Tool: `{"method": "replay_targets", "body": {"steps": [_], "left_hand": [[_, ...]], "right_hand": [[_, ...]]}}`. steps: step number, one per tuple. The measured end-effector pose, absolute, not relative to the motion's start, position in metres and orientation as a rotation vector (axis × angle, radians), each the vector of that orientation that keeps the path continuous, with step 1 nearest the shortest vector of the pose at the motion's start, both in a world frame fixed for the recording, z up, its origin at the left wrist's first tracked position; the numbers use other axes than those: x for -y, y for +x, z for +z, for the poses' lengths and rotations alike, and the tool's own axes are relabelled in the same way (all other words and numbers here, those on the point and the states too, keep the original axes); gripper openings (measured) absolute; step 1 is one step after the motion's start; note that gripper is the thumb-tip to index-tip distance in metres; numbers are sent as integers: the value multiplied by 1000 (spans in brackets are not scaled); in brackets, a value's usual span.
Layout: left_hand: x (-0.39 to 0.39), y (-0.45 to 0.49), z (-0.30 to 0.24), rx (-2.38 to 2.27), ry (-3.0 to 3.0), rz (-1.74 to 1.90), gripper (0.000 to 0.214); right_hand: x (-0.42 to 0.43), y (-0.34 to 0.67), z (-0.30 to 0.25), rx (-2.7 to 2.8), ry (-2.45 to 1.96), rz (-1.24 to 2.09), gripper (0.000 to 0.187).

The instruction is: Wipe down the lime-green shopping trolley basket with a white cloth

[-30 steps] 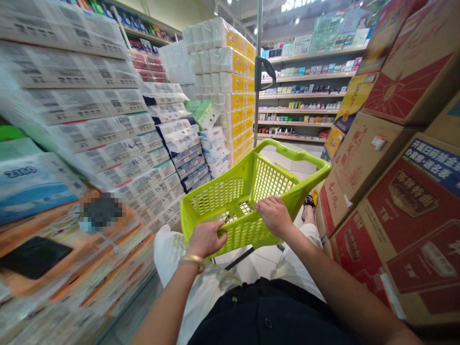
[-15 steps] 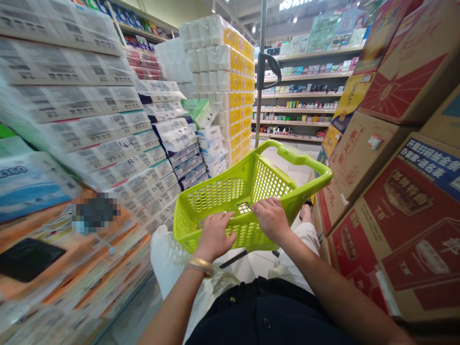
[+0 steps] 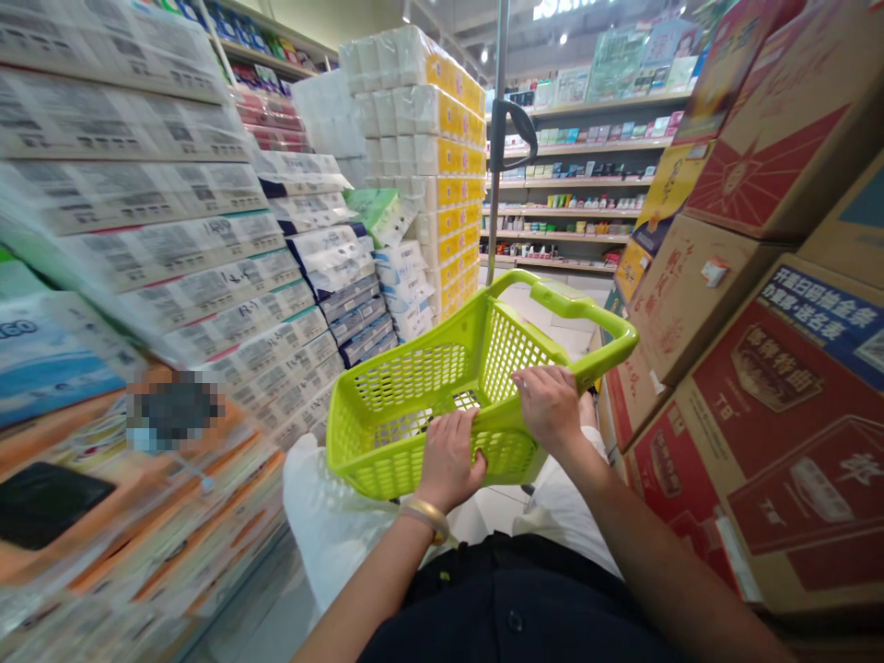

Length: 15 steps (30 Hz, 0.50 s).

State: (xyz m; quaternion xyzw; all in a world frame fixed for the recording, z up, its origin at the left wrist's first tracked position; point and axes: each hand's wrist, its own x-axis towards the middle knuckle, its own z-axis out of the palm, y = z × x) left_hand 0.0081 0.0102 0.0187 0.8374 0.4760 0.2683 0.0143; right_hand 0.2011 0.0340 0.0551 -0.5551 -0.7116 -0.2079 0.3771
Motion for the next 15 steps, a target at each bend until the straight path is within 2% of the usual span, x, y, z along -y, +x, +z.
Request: {"method": "replay_targets", "body": {"steps": [5, 15], "left_hand": [[-6, 4, 18, -1481, 2625, 853, 55], [1, 2, 12, -1487, 2639, 889, 52]], "right_hand": [[-25, 181, 46, 1979, -1313, -491, 23], [-16, 218, 60, 1725, -1429, -536, 20]]}}
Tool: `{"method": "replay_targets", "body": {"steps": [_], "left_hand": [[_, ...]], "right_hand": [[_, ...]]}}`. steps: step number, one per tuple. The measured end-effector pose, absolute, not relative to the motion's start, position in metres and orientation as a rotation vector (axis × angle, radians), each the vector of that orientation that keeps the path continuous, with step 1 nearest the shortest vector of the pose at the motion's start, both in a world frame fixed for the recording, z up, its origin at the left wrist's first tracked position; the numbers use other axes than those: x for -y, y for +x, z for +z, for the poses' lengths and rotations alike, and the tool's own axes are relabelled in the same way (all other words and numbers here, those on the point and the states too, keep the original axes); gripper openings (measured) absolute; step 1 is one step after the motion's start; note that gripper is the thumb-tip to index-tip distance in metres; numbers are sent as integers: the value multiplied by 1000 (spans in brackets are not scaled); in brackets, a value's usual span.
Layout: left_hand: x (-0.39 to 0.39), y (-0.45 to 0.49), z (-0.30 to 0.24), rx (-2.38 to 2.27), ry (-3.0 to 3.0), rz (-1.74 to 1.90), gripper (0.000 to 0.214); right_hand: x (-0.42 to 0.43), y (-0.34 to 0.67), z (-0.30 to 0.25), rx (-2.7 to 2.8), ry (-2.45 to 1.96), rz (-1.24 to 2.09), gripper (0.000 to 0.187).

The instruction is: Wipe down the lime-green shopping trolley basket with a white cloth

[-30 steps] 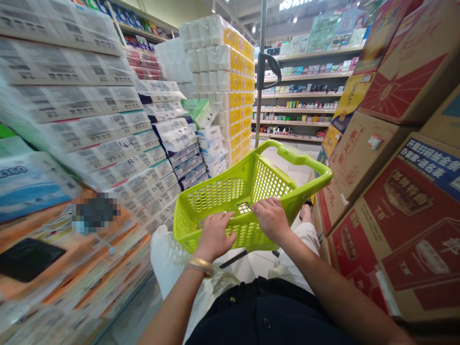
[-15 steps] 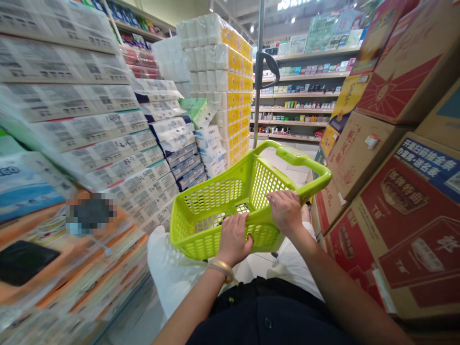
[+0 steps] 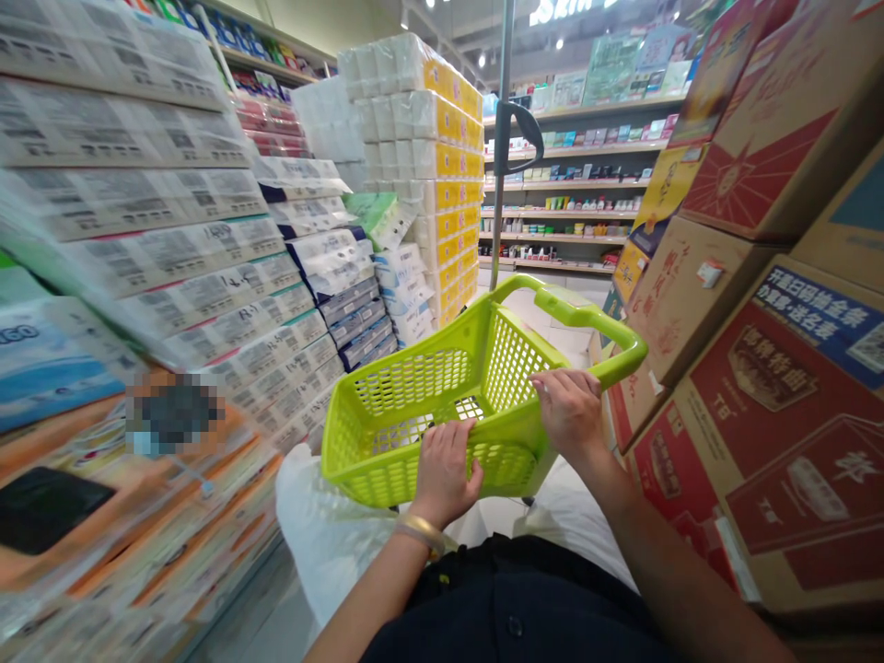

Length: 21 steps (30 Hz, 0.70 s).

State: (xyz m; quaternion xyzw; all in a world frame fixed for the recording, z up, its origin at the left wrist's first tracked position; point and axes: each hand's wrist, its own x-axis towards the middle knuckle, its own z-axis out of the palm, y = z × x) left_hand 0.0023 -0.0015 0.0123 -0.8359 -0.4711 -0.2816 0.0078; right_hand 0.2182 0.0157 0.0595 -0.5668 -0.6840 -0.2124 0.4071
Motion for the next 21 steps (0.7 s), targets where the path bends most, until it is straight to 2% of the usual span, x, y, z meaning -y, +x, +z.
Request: {"method": "replay_targets", "body": {"steps": [7, 15, 21], "left_hand": [[3, -2, 9, 1450, -2600, -878, 52], [5, -2, 9, 1471, -2596, -871, 55], [5, -3, 10, 1467, -2605, -865, 55]], "right_hand": [[-9, 203, 57, 1951, -1322, -517, 20], [-18, 242, 75, 1697, -1473, -622, 22], [-8, 202, 59, 2025, -1316, -500, 21]]}}
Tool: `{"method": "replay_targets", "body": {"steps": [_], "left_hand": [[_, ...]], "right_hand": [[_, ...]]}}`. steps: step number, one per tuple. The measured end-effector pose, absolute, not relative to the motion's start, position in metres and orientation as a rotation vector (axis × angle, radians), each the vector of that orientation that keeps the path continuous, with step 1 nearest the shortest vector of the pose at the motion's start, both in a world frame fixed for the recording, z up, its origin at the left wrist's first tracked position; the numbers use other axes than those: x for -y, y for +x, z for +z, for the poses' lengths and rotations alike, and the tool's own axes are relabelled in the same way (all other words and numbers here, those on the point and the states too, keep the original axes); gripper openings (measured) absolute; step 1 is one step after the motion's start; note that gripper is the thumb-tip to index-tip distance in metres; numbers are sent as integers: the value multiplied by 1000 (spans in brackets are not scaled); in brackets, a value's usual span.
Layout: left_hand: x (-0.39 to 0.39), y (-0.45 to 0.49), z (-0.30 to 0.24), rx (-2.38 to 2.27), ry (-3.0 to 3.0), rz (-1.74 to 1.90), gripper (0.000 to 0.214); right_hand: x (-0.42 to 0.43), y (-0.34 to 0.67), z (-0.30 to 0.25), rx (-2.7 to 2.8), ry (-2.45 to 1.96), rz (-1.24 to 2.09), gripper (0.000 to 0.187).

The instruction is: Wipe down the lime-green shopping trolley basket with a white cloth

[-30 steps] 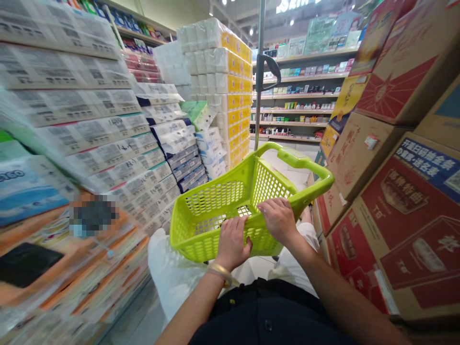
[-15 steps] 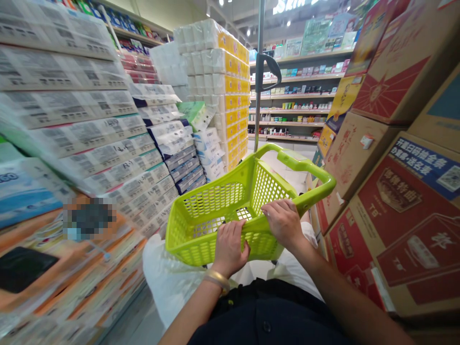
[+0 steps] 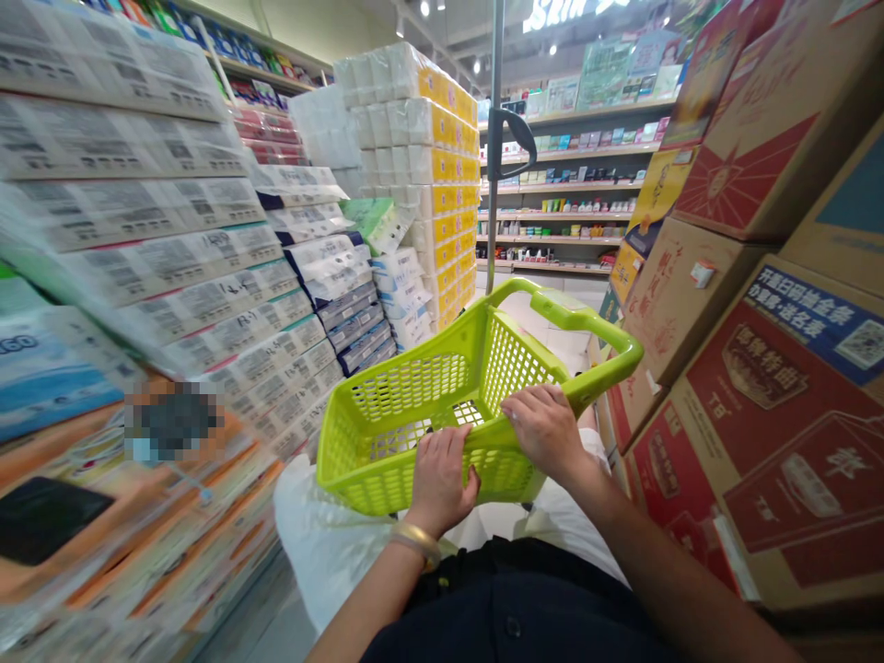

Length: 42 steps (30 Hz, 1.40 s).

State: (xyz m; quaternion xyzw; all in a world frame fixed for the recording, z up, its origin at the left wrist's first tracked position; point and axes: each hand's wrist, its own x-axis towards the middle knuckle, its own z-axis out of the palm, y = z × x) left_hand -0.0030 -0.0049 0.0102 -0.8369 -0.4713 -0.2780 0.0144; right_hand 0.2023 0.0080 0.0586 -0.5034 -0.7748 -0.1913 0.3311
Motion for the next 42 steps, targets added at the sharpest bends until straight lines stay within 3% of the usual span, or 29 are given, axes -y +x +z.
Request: {"method": "replay_targets", "body": {"steps": [8, 16, 23, 30, 38, 42], "left_hand": [[5, -3, 8, 1445, -2585, -866, 55], [6, -5, 9, 1441, -2602, -877, 55], [4, -4, 6, 1386, -2569, -918, 55], [4, -5, 7, 1364, -2558, -924, 55], [5, -4, 7, 1374, -2567, -922, 55], [5, -4, 6, 1381, -2561, -924, 55]], "right_hand": [[-18, 245, 78, 1759, -1451, -635, 21], [-8, 212, 61, 1981, -1330, -518, 20], [-19, 256, 79, 1671, -1470, -647, 22], [-7, 211, 61, 1963, -1295, -552, 19], [-24, 273, 80, 1632, -1446, -666, 26], [-19, 247, 74, 1636, -1457, -676, 22]]}}
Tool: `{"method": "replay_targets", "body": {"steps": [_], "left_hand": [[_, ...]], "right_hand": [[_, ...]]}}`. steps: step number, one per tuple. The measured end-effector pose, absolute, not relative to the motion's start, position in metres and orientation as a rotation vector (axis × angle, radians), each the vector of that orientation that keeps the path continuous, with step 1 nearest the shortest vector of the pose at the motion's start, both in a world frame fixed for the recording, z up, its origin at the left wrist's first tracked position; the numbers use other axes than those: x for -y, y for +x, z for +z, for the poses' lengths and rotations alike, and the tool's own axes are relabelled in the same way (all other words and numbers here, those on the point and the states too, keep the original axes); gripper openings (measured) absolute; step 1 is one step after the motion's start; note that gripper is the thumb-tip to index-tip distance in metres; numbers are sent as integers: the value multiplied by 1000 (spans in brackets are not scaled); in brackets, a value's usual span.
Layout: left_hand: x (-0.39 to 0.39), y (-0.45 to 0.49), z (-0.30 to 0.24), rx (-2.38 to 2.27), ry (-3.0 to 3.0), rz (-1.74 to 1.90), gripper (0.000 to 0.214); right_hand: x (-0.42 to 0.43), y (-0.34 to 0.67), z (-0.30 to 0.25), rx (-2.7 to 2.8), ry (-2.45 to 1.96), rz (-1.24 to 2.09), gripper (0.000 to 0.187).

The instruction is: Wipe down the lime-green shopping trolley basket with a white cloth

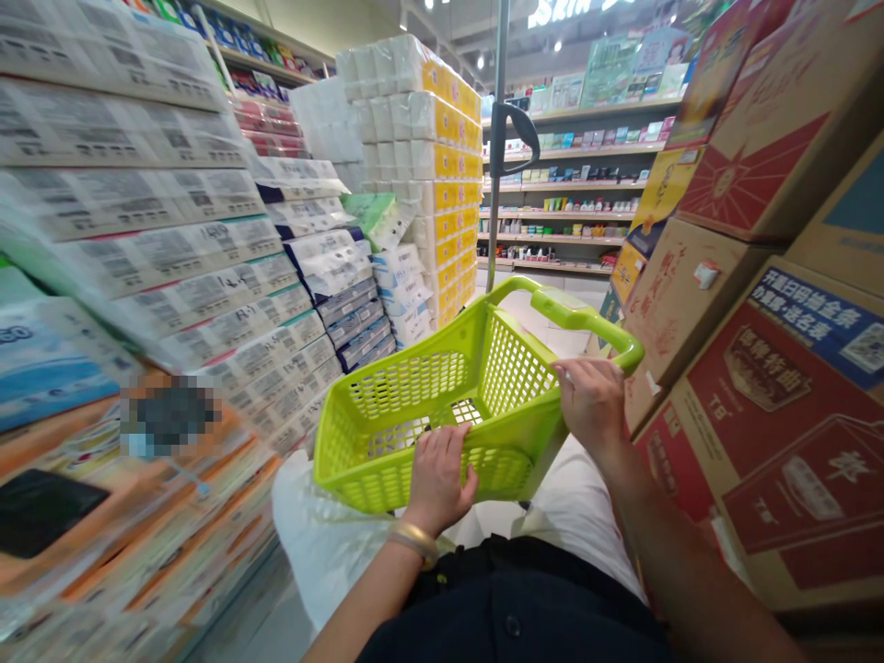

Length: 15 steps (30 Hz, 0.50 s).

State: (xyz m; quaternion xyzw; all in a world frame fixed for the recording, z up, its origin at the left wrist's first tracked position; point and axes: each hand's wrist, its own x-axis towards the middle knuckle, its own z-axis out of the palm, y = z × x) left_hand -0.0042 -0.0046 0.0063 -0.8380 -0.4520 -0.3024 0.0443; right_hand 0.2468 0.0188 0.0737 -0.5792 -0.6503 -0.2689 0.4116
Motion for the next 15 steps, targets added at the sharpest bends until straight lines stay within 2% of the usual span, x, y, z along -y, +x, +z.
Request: {"method": "replay_targets", "body": {"steps": [5, 11, 15], "left_hand": [[4, -6, 7, 1363, -2571, -922, 55], [6, -5, 7, 1374, -2575, -923, 56], [5, -4, 5, 1376, -2556, -929, 55]], "right_hand": [[-7, 210, 59, 1851, -1315, -586, 17], [-19, 254, 73, 1659, -1416, -645, 23], [-16, 244, 72, 1652, -1434, -646, 23]]}}
